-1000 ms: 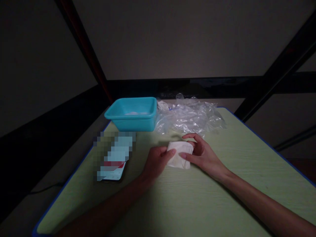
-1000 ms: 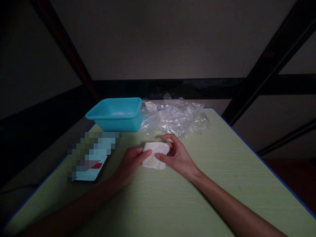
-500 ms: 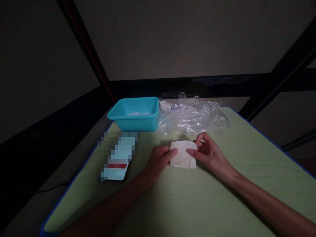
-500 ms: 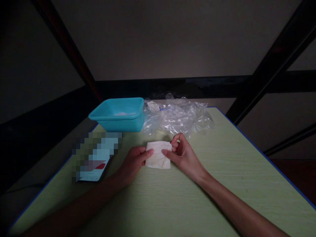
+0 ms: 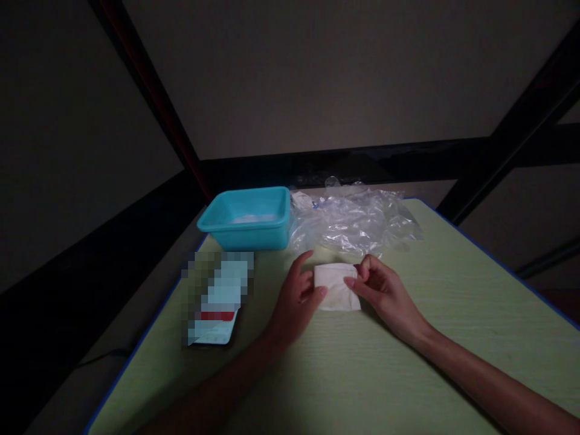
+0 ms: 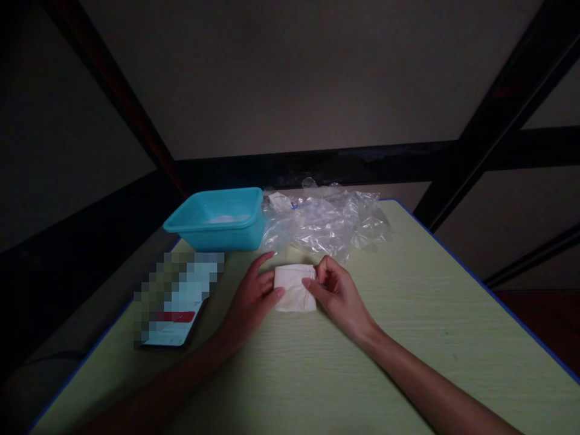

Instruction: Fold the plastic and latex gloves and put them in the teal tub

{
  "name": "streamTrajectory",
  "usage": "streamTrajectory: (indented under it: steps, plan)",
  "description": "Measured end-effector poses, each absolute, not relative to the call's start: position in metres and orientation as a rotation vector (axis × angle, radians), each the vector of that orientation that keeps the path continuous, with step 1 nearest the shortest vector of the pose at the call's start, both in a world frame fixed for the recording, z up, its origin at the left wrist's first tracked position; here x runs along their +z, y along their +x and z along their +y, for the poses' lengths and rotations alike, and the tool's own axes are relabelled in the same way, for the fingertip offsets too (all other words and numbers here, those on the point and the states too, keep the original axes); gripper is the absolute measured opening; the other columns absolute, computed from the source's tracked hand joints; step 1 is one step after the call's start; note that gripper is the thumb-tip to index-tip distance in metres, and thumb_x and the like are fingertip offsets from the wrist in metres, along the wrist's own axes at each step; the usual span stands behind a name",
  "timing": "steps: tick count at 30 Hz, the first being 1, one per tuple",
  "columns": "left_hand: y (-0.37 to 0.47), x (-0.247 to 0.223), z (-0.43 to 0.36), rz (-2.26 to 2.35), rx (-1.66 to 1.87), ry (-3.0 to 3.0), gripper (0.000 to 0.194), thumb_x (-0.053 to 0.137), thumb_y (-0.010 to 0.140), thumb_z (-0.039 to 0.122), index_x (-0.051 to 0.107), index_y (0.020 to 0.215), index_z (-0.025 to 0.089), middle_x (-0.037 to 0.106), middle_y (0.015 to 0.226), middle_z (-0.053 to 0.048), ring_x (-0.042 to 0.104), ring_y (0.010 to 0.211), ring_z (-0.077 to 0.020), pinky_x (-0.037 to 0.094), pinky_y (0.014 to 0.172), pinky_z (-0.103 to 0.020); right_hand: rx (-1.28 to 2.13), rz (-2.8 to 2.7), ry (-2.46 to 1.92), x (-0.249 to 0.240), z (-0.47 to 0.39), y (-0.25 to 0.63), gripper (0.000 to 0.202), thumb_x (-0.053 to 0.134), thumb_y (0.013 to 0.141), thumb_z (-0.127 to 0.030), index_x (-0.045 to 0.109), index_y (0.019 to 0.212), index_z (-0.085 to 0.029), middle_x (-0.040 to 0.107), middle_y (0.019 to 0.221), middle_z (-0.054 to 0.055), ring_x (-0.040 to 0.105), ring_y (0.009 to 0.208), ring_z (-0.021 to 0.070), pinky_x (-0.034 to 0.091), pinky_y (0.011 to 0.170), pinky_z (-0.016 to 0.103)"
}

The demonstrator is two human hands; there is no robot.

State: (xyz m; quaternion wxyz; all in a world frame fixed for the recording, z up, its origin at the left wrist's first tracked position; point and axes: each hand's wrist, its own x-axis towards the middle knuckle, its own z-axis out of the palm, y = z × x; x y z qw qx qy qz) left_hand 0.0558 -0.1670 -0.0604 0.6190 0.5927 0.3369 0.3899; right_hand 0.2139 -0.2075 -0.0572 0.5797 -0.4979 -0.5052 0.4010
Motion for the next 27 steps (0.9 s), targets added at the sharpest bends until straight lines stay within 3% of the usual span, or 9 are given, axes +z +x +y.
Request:
streamTrajectory:
  steps: [4, 9, 11, 13, 15, 18, 22, 27]
  plan:
    - [0.054, -0.062, -0.166, 0.828, 0.836, 1.444, 0.051, 0.053, 0.072, 0.014, 0.048, 0.123, 0.015, 0.065, 0.103, -0.008, 0.065, 0.079, -0.0161, 0.051, 0.067, -0.024, 0.894, -1.206, -1.216, -0.06, -0.206, 0.215, 0.034, 0.064, 0.072, -0.039, 0.037, 0.06, -0.021, 0.037, 0.057, -0.006, 0.034, 0.05, 0.0099, 0.028, 0.045, 0.022]
    - [0.052, -0.066, -0.161, 0.861, 0.87, 1.577, 0.025, 0.054, 0.072, 0.014, 0.07, 0.091, 0.014, 0.067, 0.101, -0.008, 0.063, 0.089, -0.0193, 0.05, 0.078, -0.028, 0.906, -1.22, -1.212, -0.06, -0.205, 0.215, 0.028, 0.064, 0.074, -0.042, 0.048, 0.063, -0.021, 0.045, 0.057, -0.003, 0.043, 0.053, 0.0121, 0.035, 0.048, 0.023]
    - [0.053, -0.068, -0.159, 0.834, 0.896, 1.57, 0.023, 0.054, 0.071, 0.014, 0.071, 0.086, 0.014, 0.067, 0.101, -0.009, 0.063, 0.09, -0.0201, 0.05, 0.079, -0.03, 0.979, -1.202, -1.198, -0.059, -0.205, 0.215, 0.023, 0.064, 0.074, -0.041, 0.056, 0.068, -0.021, 0.059, 0.071, 0.002, 0.053, 0.064, 0.0151, 0.041, 0.056, 0.025]
    - [0.053, -0.069, -0.157, 0.816, 0.912, 1.523, 0.025, 0.055, 0.07, 0.015, 0.071, 0.089, 0.013, 0.066, 0.102, -0.01, 0.063, 0.09, -0.0208, 0.05, 0.078, -0.03, 1.072, -1.165, -1.177, -0.058, -0.204, 0.215, 0.019, 0.067, 0.072, -0.04, 0.062, 0.076, -0.021, 0.065, 0.097, 0.006, 0.06, 0.081, 0.0184, 0.046, 0.067, 0.029]
    - [0.053, -0.069, -0.156, 0.817, 0.919, 1.463, 0.027, 0.056, 0.069, 0.015, 0.07, 0.092, 0.012, 0.066, 0.103, -0.01, 0.063, 0.091, -0.0213, 0.05, 0.078, -0.03, 1.151, -1.126, -1.148, -0.059, -0.204, 0.214, 0.023, 0.071, 0.068, -0.037, 0.066, 0.085, -0.023, 0.06, 0.118, 0.008, 0.06, 0.095, 0.0211, 0.047, 0.078, 0.032]
    - [0.053, -0.067, -0.157, 0.851, 0.896, 1.345, 0.031, 0.059, 0.066, 0.014, 0.07, 0.095, 0.011, 0.065, 0.108, -0.01, 0.063, 0.093, -0.0219, 0.05, 0.079, -0.028, 1.208, -1.091, -1.123, -0.061, -0.203, 0.214, 0.031, 0.074, 0.064, -0.035, 0.069, 0.092, -0.023, 0.056, 0.125, 0.008, 0.057, 0.104, 0.0225, 0.044, 0.087, 0.034]
    - [0.053, -0.062, -0.159, 0.919, 0.796, 1.206, 0.041, 0.062, 0.064, 0.013, 0.066, 0.104, 0.009, 0.065, 0.11, -0.012, 0.065, 0.087, -0.0218, 0.051, 0.073, -0.027, 1.253, -1.027, -1.152, -0.063, -0.202, 0.214, 0.039, 0.078, 0.057, -0.032, 0.069, 0.095, -0.025, 0.062, 0.115, 0.006, 0.061, 0.09, 0.0191, 0.047, 0.079, 0.032]
    - [0.052, -0.055, -0.157, 0.981, 0.709, 1.152, 0.048, 0.064, 0.061, 0.01, 0.063, 0.109, 0.009, 0.066, 0.11, -0.012, 0.066, 0.082, -0.021, 0.051, 0.069, -0.026, 1.32, -0.999, -1.262, -0.062, -0.202, 0.22, 0.049, 0.08, 0.054, -0.028, 0.067, 0.102, -0.024, 0.064, 0.072, -0.001, 0.053, 0.059, 0.0105, 0.043, 0.055, 0.023]
